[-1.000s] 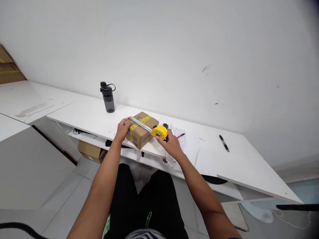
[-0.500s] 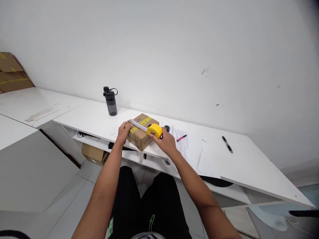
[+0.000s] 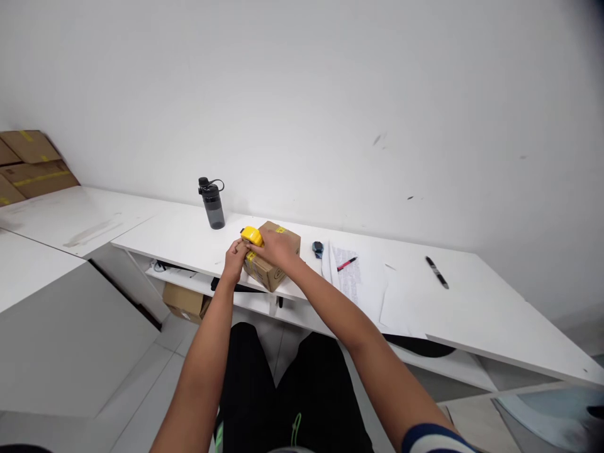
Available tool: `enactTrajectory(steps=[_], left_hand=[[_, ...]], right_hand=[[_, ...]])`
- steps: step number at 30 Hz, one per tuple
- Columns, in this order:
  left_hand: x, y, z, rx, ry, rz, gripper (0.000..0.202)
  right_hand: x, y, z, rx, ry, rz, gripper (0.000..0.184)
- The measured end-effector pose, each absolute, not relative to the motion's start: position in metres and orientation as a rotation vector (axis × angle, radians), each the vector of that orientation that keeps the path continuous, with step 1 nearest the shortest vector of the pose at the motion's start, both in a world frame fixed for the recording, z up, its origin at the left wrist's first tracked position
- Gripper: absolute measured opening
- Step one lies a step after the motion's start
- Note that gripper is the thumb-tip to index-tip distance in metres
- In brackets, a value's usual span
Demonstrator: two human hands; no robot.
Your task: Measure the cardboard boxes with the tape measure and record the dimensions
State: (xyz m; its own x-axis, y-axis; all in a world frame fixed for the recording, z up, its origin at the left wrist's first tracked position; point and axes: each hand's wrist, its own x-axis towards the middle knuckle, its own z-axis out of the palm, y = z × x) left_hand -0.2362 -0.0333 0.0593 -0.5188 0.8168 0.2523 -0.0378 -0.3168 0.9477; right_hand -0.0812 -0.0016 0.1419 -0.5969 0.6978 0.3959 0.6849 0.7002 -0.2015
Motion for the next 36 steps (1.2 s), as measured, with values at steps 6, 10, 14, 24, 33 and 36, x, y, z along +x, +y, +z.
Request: enactTrajectory(steps=[6, 10, 14, 24, 33, 36], left_hand=[[-0.233, -0.039, 0.059, 0.919, 1.212, 1.916, 0.056], [-0.235, -0.054, 0.051, 0.812, 1.031, 1.979, 0.063], [-0.241, -0.079, 0.03, 0.762, 0.942, 1.993, 0.066], [-0.229, -0.082, 0.015, 0.827, 1.853, 1.981, 0.036], [-0.186, -0.083, 0.077, 0.902, 1.533, 1.866, 0.081], [-0.186, -0.075, 0.075, 0.946, 1.422, 1.874, 0.084]], right_hand=[[-0.09, 0.005, 0.139, -1.057, -2.256, 0.359, 0.052], [-0.071, 0.007, 0.145, -0.944, -1.774, 0.708, 0.05], [-0.049, 0.02, 0.157, -0.752, -1.468, 0.979, 0.05], [-0.061, 0.002, 0.145, -0.763, -2.111, 1.038, 0.05], [-0.059, 0.016, 0.15, -0.766, -2.297, 0.854, 0.045], [-0.058, 0.03, 0.157, -0.723, -2.401, 0.877, 0.045]])
